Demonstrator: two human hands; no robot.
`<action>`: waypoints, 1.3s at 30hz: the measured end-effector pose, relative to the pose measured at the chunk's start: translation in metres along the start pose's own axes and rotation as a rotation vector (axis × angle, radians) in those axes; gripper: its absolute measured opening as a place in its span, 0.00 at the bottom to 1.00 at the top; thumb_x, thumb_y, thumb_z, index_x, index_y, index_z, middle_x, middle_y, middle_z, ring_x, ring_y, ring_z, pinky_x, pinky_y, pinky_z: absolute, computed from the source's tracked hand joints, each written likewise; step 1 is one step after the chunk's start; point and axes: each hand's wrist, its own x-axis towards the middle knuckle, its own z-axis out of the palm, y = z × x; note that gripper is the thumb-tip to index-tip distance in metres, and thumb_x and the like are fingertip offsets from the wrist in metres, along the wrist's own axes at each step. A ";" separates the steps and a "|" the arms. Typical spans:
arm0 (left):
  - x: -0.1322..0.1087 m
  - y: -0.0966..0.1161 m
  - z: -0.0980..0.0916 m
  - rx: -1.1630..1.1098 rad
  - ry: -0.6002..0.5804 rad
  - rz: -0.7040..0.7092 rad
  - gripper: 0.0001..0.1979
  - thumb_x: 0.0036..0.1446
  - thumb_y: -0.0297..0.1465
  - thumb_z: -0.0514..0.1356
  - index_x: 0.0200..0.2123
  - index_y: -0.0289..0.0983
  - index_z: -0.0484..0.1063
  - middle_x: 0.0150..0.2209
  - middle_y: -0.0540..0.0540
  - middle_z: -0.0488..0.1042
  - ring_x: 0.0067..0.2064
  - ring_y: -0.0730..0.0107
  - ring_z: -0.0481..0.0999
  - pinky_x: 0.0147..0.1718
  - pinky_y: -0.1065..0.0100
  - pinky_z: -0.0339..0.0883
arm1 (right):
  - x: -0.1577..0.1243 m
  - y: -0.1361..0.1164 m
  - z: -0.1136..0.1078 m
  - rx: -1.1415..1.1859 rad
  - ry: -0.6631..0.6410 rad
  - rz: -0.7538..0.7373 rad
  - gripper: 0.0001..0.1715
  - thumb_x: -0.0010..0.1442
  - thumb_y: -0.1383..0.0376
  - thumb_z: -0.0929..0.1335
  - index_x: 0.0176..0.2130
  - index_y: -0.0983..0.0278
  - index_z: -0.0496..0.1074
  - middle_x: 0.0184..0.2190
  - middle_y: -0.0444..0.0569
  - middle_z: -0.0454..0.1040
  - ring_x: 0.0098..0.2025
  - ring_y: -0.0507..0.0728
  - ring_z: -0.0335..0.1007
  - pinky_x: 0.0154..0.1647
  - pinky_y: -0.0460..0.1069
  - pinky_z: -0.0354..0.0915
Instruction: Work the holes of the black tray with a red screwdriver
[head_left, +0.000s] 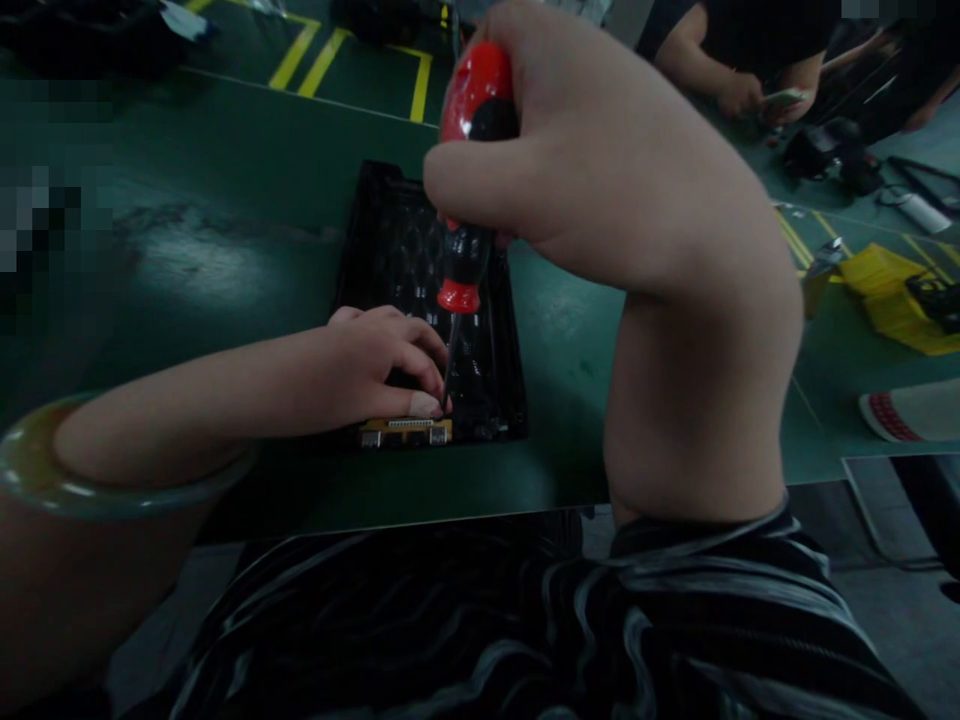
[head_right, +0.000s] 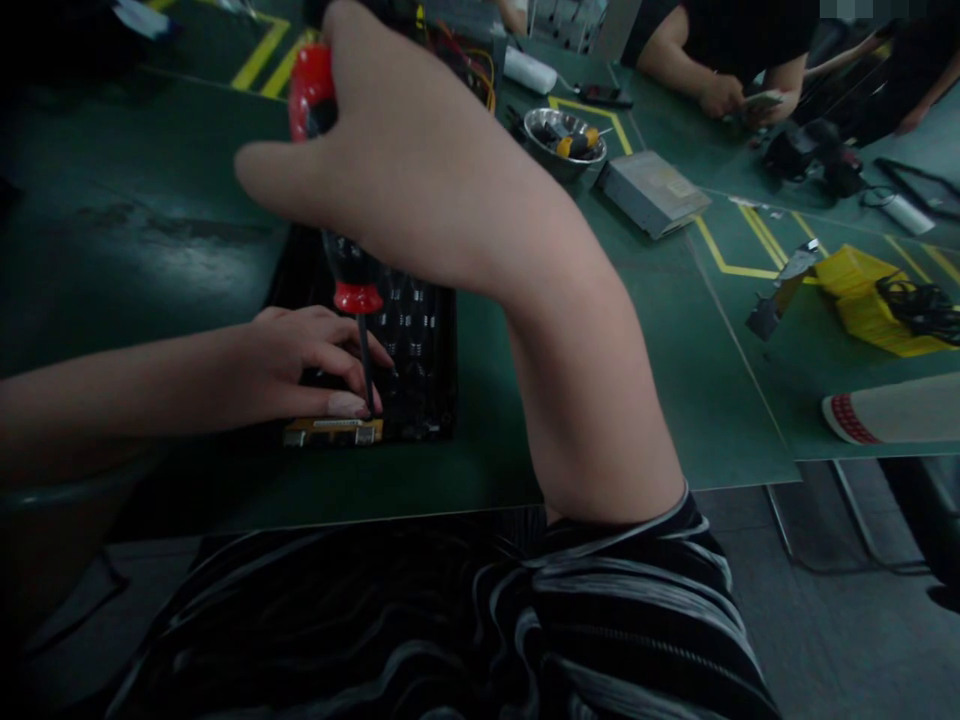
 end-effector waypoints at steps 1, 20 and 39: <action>0.000 0.001 0.000 0.002 0.001 0.001 0.10 0.64 0.42 0.66 0.37 0.48 0.87 0.58 0.48 0.81 0.60 0.50 0.73 0.62 0.51 0.56 | 0.001 0.001 0.001 -0.014 -0.006 -0.004 0.15 0.61 0.58 0.69 0.36 0.56 0.56 0.41 0.45 0.69 0.51 0.58 0.68 0.56 0.54 0.64; 0.000 0.011 -0.004 0.078 0.012 -0.037 0.07 0.63 0.39 0.67 0.36 0.51 0.87 0.55 0.52 0.81 0.58 0.51 0.73 0.60 0.51 0.55 | 0.003 0.004 -0.004 -0.105 -0.054 0.029 0.14 0.62 0.55 0.67 0.35 0.57 0.57 0.37 0.42 0.68 0.41 0.52 0.64 0.47 0.51 0.60; 0.000 0.011 -0.004 0.049 -0.006 -0.065 0.09 0.64 0.40 0.65 0.38 0.50 0.87 0.57 0.49 0.80 0.59 0.49 0.72 0.63 0.50 0.53 | -0.001 -0.001 -0.007 -0.079 -0.056 0.119 0.10 0.59 0.61 0.67 0.34 0.57 0.58 0.36 0.40 0.61 0.36 0.51 0.51 0.43 0.51 0.54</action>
